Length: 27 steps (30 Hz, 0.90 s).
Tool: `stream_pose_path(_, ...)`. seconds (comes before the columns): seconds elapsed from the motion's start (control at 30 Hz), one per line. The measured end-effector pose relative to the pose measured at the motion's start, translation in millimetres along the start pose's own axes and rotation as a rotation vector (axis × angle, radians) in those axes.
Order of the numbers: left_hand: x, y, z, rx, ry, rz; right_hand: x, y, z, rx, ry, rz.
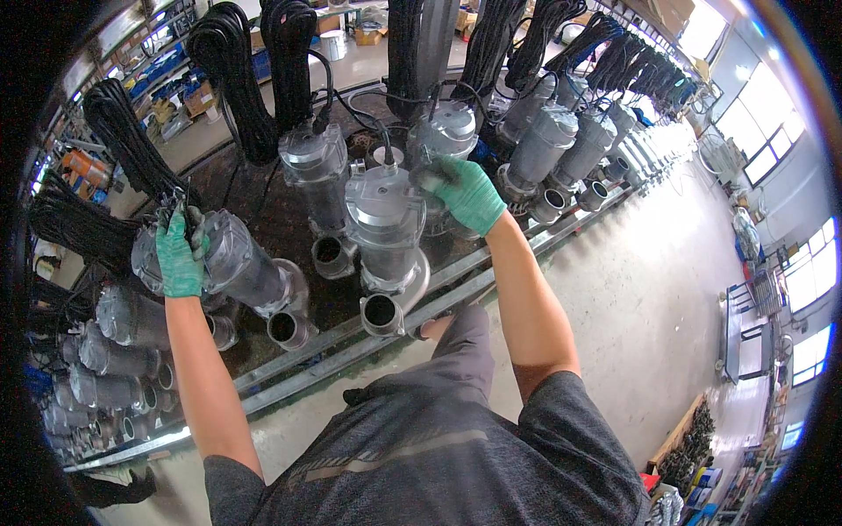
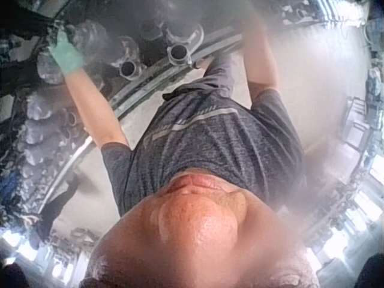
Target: The person, wearing green gloves, works on a line of water pumps, inserting small metal components into the top housing of each unit and tightening them by hand.
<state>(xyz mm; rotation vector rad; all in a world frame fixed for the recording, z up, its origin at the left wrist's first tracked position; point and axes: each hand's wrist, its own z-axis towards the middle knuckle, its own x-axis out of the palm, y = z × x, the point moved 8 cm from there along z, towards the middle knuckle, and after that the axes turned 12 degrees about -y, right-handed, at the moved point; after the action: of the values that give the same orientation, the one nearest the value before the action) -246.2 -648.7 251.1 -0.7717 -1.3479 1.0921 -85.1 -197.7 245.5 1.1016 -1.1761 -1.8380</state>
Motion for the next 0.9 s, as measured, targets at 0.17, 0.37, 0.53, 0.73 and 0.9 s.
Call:
stream_pose_path(0.17,-2,1,6,-0.011,0.013,-0.001,-1,11,-1,-0.079,0.034,0.217)
stream_pose_path(0.37,0,2,1,-0.015,-0.002,-0.029,-10,45,13,-0.138,0.095,0.082)
stream_pose_path(0.53,0,0,1,-0.012,0.024,0.005,0,56,16,-0.265,0.018,0.063)
stream_pose_path(0.73,0,-1,-1,0.005,-0.013,-0.005,7,59,13,-0.343,-0.067,-0.155)
stream_pose_path(0.9,-1,1,2,0.006,0.012,0.002,12,44,17,-0.211,0.046,0.086)
